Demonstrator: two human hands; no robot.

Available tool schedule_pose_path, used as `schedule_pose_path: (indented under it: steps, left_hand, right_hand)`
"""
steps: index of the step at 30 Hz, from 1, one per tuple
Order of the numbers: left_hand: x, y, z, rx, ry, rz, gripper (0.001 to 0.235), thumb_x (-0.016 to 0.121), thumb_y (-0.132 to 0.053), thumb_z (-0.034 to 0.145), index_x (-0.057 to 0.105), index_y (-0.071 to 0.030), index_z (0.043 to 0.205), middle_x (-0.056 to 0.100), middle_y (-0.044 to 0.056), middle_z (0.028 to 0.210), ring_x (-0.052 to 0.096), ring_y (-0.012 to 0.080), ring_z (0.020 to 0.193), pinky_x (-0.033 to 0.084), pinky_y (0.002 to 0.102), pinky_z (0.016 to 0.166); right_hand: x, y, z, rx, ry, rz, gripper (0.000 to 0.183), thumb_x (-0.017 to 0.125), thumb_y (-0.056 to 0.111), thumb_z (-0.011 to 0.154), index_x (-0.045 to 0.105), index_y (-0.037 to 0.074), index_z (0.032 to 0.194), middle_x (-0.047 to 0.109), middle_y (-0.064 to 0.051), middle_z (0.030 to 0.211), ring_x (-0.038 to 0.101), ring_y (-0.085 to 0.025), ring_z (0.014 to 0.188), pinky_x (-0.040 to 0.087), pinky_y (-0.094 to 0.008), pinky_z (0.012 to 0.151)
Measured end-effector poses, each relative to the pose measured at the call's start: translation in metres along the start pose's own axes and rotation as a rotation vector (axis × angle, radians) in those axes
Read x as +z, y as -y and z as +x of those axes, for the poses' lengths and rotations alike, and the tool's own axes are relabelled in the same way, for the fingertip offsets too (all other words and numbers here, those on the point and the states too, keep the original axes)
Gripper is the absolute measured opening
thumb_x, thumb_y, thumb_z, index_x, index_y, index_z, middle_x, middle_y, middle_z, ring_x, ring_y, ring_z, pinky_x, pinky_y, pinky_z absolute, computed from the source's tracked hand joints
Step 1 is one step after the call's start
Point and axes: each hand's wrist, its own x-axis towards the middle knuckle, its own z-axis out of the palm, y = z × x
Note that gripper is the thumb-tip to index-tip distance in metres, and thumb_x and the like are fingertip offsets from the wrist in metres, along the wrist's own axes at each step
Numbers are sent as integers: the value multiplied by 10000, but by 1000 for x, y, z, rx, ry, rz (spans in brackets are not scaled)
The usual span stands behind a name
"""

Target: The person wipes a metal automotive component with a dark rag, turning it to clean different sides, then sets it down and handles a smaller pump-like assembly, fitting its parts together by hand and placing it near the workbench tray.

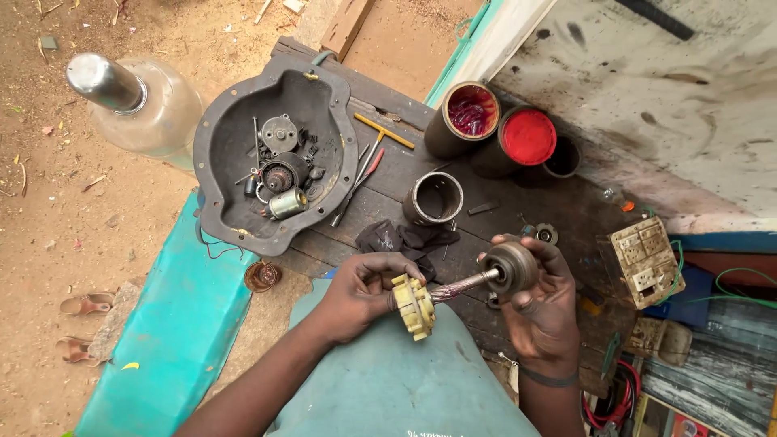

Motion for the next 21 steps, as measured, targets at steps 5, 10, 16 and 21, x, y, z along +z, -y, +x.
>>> schedule_pose_path:
  steps: [5, 10, 16, 21]
  left_hand:
    - [-1, 0, 6, -90, 24, 1, 284, 754, 52, 901, 671, 65, 1172, 711, 111, 1109, 700, 165, 1039, 584, 331, 951]
    - [3, -7, 9, -219, 27, -99, 355, 755, 45, 857, 646, 45, 1195, 719, 93, 1109, 715, 173, 1031, 604, 338, 936]
    - [26, -27, 9, -421, -10, -178, 357, 738, -11, 882, 608, 18, 1213, 721, 116, 1093, 735, 198, 961, 644, 355, 839]
    - [32, -28, 8, -314, -1, -152, 398, 756, -13, 858, 582, 5, 1216, 704, 103, 1124, 724, 172, 1004, 638, 350, 869]
  right_hand:
    - [15, 13, -3, -158, 159, -296, 516, 881, -24, 784, 678, 40, 1254, 634, -251, 1392, 667, -379, 1294, 631, -451, 1012]
    - [21, 24, -9, -182, 194, -473, 506, 872, -85, 751, 680, 47, 1201, 629, -215, 1340, 660, -384, 1290, 657, -448, 976]
    - [40, 25, -12, -218, 202, -570, 557, 916, -23, 726, 660, 41, 1216, 633, -205, 1307, 669, -351, 1280, 653, -448, 1011]
    - [41, 25, -10, -230, 238, -597, 565, 937, 78, 720, 676, 31, 1219, 647, -220, 1321, 690, -340, 1257, 636, -453, 1040]
